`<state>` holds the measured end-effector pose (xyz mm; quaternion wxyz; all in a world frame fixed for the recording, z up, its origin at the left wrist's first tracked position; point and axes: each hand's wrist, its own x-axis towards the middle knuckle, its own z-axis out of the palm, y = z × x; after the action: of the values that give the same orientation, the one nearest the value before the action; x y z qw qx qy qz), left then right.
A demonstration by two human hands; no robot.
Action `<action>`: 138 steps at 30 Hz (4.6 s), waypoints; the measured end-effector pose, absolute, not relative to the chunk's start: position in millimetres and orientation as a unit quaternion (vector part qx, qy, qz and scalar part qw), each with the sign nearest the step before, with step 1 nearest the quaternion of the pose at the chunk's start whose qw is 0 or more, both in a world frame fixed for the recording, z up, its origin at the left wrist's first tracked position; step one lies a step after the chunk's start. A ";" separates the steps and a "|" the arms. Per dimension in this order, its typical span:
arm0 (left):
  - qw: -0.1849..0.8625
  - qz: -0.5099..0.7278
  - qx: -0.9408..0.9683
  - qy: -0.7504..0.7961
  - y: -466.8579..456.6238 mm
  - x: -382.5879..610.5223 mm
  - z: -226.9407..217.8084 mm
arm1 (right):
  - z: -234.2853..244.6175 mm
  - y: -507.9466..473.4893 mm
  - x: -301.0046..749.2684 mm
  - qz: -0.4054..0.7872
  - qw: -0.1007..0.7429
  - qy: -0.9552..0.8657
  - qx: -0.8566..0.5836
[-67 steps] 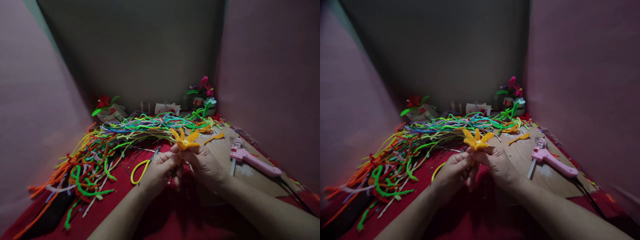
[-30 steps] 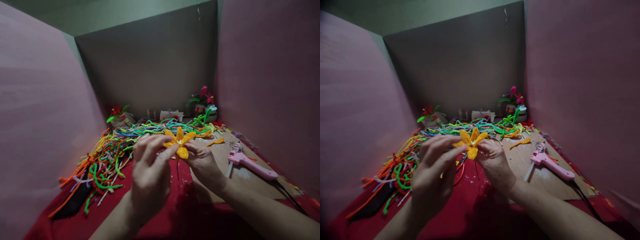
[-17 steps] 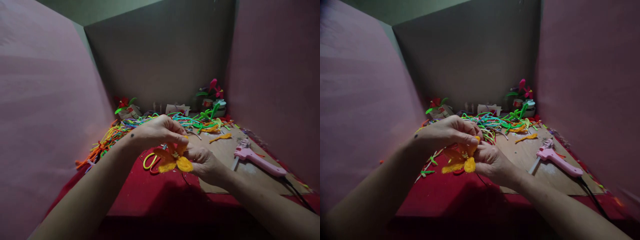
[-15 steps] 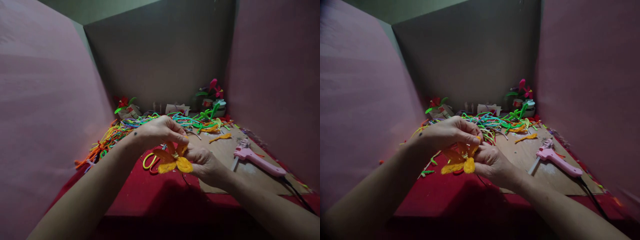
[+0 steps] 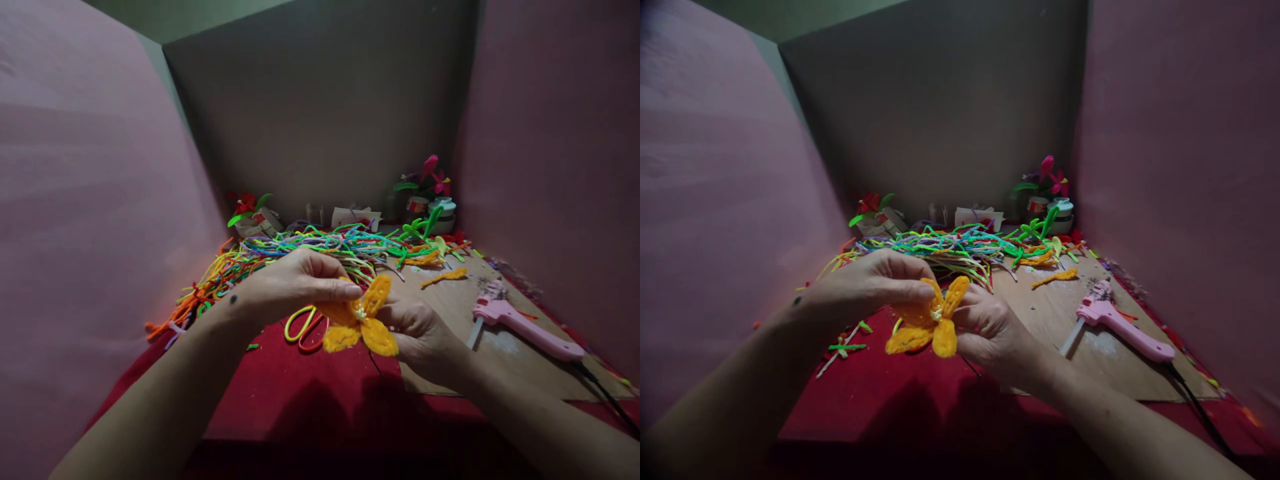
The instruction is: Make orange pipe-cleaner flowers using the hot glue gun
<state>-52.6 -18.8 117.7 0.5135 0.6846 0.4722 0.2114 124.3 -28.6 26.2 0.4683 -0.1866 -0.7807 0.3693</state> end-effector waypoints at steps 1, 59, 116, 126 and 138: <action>0.535 0.205 0.672 0.470 -18.8 -52.8 115.3 | 25.7 -28.5 124.5 0.381 0.468 -0.777 -0.178; -0.192 0.262 0.862 0.390 -71.1 -36.5 48.5 | 9.2 -29.0 131.4 0.363 0.558 -0.679 -0.310; -0.050 0.193 0.952 0.231 -52.3 -36.9 85.6 | 21.3 -29.9 127.9 0.491 0.520 -0.668 -0.203; -0.077 0.180 0.954 0.228 -53.1 -34.5 78.8 | 21.9 -31.9 127.1 0.523 0.517 -0.646 -0.205; -0.071 0.223 0.945 0.228 -54.7 -37.3 84.3 | 20.2 -28.1 129.3 0.513 0.513 -0.656 -0.209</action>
<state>-37.3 -54.7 84.3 -0.0714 0.9450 0.2284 0.2229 129.3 -28.1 20.2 0.5127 -0.2089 -0.6559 0.5131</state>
